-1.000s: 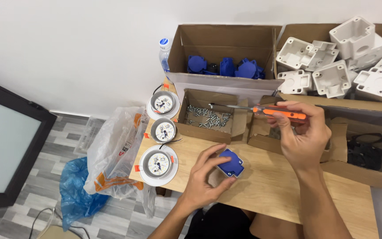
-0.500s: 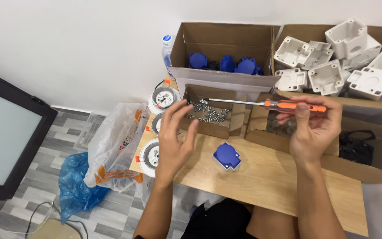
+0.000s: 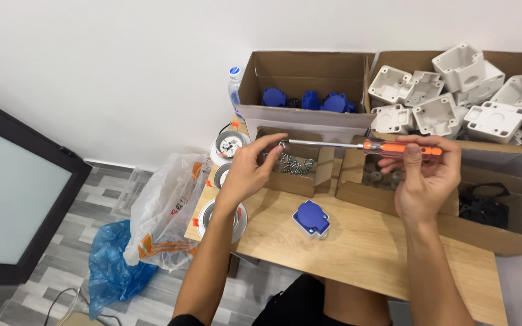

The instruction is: The person assembles electrical components by placing a black module into a blue housing, then securing it with a white cover using a screwdriver and screws. They repeat this process with another set of components.

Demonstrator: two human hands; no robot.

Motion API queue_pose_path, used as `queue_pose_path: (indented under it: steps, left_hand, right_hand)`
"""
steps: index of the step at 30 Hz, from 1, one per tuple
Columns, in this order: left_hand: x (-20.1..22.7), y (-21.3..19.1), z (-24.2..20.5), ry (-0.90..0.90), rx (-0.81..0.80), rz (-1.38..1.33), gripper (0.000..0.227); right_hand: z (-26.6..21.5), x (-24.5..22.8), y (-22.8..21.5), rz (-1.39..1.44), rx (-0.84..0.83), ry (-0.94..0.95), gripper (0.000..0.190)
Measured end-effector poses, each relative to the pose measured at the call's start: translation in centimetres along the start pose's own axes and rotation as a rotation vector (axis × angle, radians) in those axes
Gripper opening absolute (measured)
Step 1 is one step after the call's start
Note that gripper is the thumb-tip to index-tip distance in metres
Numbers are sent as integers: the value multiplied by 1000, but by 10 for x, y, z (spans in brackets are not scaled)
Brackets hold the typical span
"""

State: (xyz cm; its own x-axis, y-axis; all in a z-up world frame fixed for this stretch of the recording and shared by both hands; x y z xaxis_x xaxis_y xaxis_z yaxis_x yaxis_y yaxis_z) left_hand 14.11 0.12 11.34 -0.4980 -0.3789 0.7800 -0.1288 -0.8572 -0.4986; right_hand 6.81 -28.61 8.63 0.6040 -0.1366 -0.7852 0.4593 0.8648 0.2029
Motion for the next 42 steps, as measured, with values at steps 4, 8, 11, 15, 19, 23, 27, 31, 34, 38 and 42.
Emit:
queue_pose_path:
  steps: [4,8,11,15,19,23,27,31,34,38,42]
  left_hand:
    - [-8,-2,2,-45,54,-74,19]
    - [-17,-6,2,-27,92,-56,13]
    - [-10,-13,0,-26,94,-10,12]
    - [-5,-20,4,99,122,91,10]
    - [2,-18,-4,178,104,-4,5]
    - [0,-8,2,146,-21,-32,8]
    - [-12,-1,8,83,-29,-29,12]
    - [-14,-1,12,130,0,24,12]
    - [-18,-3,9,108,85,12,11]
    - [-33,8,0,6,224,-321,11]
    - [-17,14,2,-29,317,-521,16]
  right_hand:
    - [-1,2,-1,6,0,19,26]
    - [-1,3,-3,0,-3,-8,27]
    - [-3,0,0,-4,6,-13,26]
    - [-3,-6,4,-6,11,-23,28]
    - [-10,-15,9,-53,-53,-41,27]
    - [-10,-13,8,-57,-41,-52,26]
    - [-10,-12,4,-59,-40,-41,25]
    - [-7,-14,1,-82,-6,-62,26]
    - [-8,-8,-1,-66,7,-52,26]
    - [-9,0,-7,26,64,-10,27]
    - [6,-1,-16,48,138,28,29]
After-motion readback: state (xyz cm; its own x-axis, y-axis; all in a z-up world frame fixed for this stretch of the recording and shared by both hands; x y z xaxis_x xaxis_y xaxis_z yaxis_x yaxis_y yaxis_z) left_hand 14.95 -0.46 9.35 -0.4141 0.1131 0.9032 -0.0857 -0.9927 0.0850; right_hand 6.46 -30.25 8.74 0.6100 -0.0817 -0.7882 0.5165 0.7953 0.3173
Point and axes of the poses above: each hand's wrist, its own z-axis towards the middle knuckle, its own y-axis out of the palm, x = y × z, the point moved 5 cm from there along z, towards the middle knuckle, and after that the axes turned 5 degrees about -z, right-handed, at the moved point
